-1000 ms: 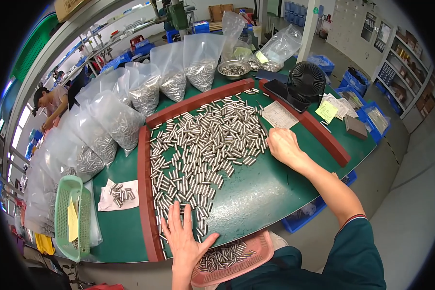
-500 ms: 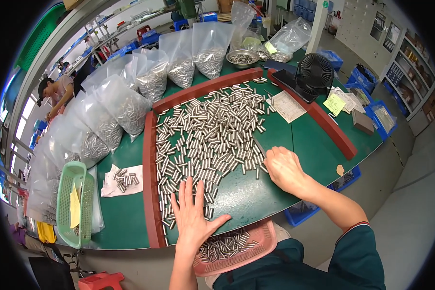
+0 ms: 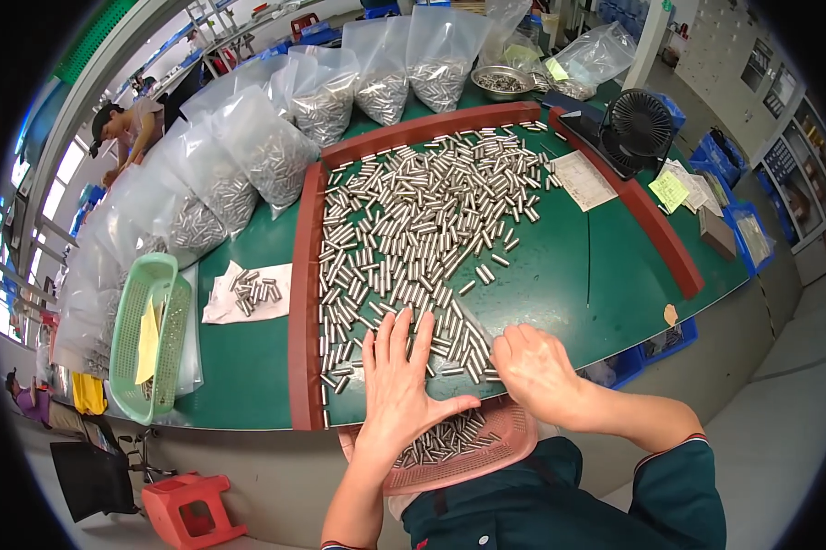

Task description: Inspecting and sorting small metal cylindrical components from a central pile into a pink plastic basket.

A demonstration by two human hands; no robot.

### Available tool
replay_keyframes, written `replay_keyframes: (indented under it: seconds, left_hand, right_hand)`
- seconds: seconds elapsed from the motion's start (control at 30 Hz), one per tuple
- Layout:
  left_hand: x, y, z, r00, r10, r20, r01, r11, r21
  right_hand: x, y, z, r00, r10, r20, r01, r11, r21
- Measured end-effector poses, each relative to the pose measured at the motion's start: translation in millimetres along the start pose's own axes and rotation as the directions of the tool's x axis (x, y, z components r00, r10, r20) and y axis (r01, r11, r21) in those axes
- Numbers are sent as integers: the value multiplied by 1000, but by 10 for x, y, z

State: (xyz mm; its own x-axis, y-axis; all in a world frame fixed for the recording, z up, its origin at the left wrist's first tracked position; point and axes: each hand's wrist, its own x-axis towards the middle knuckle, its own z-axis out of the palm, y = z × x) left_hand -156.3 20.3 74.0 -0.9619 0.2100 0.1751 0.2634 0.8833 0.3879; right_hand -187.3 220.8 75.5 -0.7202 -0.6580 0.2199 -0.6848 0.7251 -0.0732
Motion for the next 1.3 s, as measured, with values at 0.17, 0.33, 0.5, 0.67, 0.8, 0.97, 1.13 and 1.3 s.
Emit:
replay_keyframes:
  seconds: [0.17, 0.33, 0.5, 0.67, 0.8, 0.97, 1.13, 1.3]
  left_hand:
    - [-291, -56, -37, 999, 10, -45, -10, 1000, -5]
    - [-639, -90, -11, 992, 37, -122, -36, 999, 7]
    - [-974, -47, 25, 982, 42, -183, -44, 999, -10]
    - [-1073, -109, 5, 961, 56, -269, -86, 991, -102]
    - [-990, -163, -7, 948, 83, -307, -122, 986, -111]
    - [-862, -87, -95, 903, 204, -378, -276, 950, -145]
    - [-701, -139, -149, 855, 241, -459, -309, 948, -77]
    - [-520, -243, -126, 882, 66, -466, -103, 993, -54]
  right_hand:
    - [-128, -230, -58, 994, -106, 16, 104, 991, 87]
    - [-277, -397, -143, 980, -195, 43, 191, 978, 84]
    - [-402, -489, -235, 963, -237, 126, 214, 962, 172]
    - [-407, -219, -595, 978, -195, 80, 174, 962, 210]
    - [-61, 417, -597, 986, 102, -134, -76, 979, 189]
    - [389, 1607, -139, 838, 365, -406, -395, 919, 10]
    - [779, 2285, 117, 803, 505, -316, -548, 834, -60]
    - [1009, 2326, 256, 856, 414, -310, -465, 878, -111]
